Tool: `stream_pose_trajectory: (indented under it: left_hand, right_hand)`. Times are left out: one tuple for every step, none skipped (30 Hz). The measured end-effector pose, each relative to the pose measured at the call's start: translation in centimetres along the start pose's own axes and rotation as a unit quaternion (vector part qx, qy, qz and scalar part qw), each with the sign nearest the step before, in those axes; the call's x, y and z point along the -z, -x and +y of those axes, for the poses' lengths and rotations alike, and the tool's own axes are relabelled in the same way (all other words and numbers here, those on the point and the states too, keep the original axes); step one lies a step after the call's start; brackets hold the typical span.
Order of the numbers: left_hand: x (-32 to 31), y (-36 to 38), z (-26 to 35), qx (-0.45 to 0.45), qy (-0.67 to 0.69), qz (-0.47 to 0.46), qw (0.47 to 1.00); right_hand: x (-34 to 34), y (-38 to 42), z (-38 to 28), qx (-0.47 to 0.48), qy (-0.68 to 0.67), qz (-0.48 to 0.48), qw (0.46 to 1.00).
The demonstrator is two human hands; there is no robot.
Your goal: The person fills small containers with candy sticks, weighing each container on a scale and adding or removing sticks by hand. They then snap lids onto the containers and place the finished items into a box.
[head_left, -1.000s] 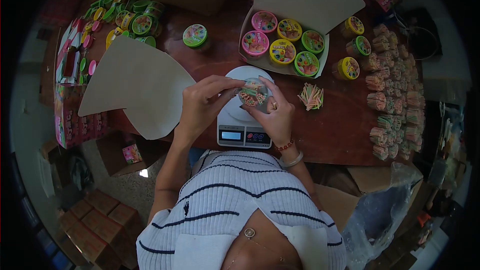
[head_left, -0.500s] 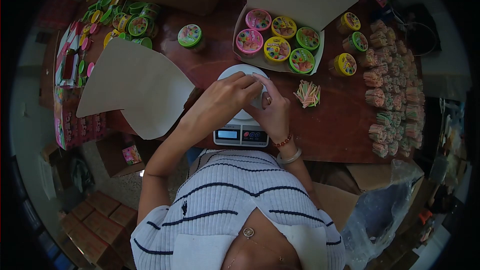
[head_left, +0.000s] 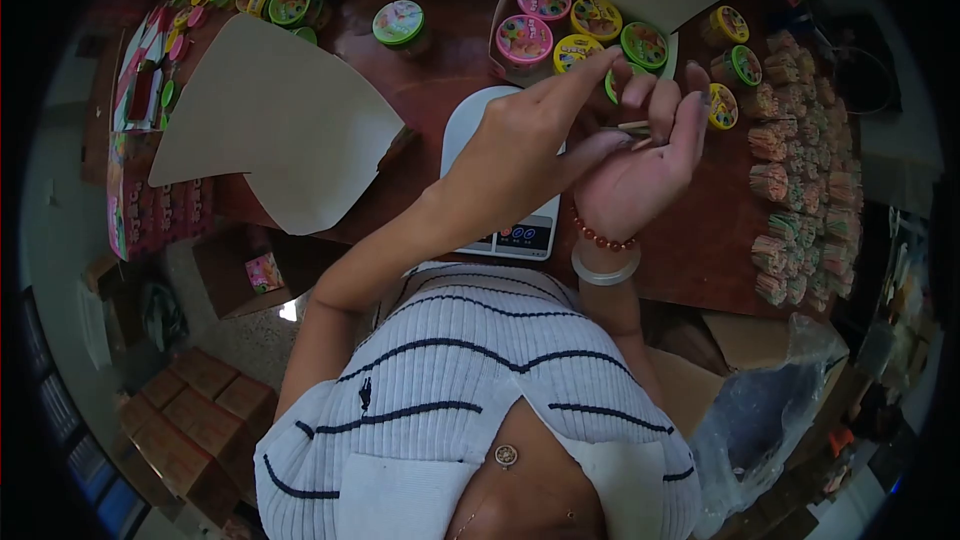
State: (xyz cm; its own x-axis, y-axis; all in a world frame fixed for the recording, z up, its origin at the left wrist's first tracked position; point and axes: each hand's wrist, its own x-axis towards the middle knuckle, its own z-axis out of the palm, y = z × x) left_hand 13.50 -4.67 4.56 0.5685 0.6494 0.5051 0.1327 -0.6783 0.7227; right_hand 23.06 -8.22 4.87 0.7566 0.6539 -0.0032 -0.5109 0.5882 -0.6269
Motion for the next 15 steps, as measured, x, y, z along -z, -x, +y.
stream_pose_trajectory:
  left_hand:
    - [0.3,-0.1,0.8,0.009,-0.021,0.012,1.000]
    - [0.4,-0.1,1.2,0.019,-0.042,0.023,0.999]
    - [0.2,0.0,0.8,0.020,-0.041,0.022,0.999]
    - [-0.1,0.1,0.1,-0.027,-0.051,0.055,0.997]
    - [-0.2,0.1,-0.2,-0.074,-0.061,0.088,0.991]
    - [-0.1,0.3,-0.2,-0.075,-0.061,0.088,0.991]
    - [0.2,0.4,0.0,-0.073,-0.101,0.071,0.990]
    - [0.5,0.5,0.1,-0.072,-0.140,0.053,0.986]
    - [0.7,0.5,-0.1,-0.072,-0.140,0.054,0.986]
    - [0.9,0.4,-0.5,-0.057,-0.124,0.050,0.989]
    - [1.0,0.4,-0.7,-0.043,-0.109,0.046,0.992]
    - [1.0,0.5,-0.8,-0.044,-0.109,0.046,0.992]
    - [1.0,0.7,-0.9,-0.027,-0.086,0.042,0.995]
    - [1.0,0.8,-1.0,-0.011,-0.063,0.038,0.997]
    - [1.0,0.6,-1.0,-0.014,-0.063,0.039,0.997]
  right_hand:
    - [-0.3,0.0,0.1,0.029,0.009,0.009,1.000]
    - [-0.6,0.0,0.3,0.057,0.019,0.018,0.998]
    - [0.0,-0.2,0.5,0.087,0.063,-0.038,0.994]
    - [0.4,-0.3,0.7,0.101,0.085,-0.066,0.989]
    - [0.7,-0.3,1.0,0.116,0.107,-0.093,0.983]
    - [0.8,-0.3,1.3,0.084,0.101,-0.095,0.987]
    - [1.0,-0.2,1.6,0.069,0.098,-0.096,0.988]
    - [1.2,-0.2,2.0,0.054,0.095,-0.098,0.989]
    - [1.5,-0.2,2.5,0.037,0.058,-0.094,0.993]
    - [1.6,-0.1,2.7,0.020,0.022,-0.090,0.996]
    - [1.4,0.1,2.9,0.021,0.022,-0.090,0.995]
    - [1.0,0.5,2.9,0.001,-0.005,-0.081,0.997]
    - [0.9,0.7,2.9,-0.018,-0.032,-0.073,0.997]
    - [1.1,0.7,3.1,-0.006,-0.015,-0.085,0.996]
    - [0.9,0.5,3.0,-0.004,-0.016,-0.086,0.996]
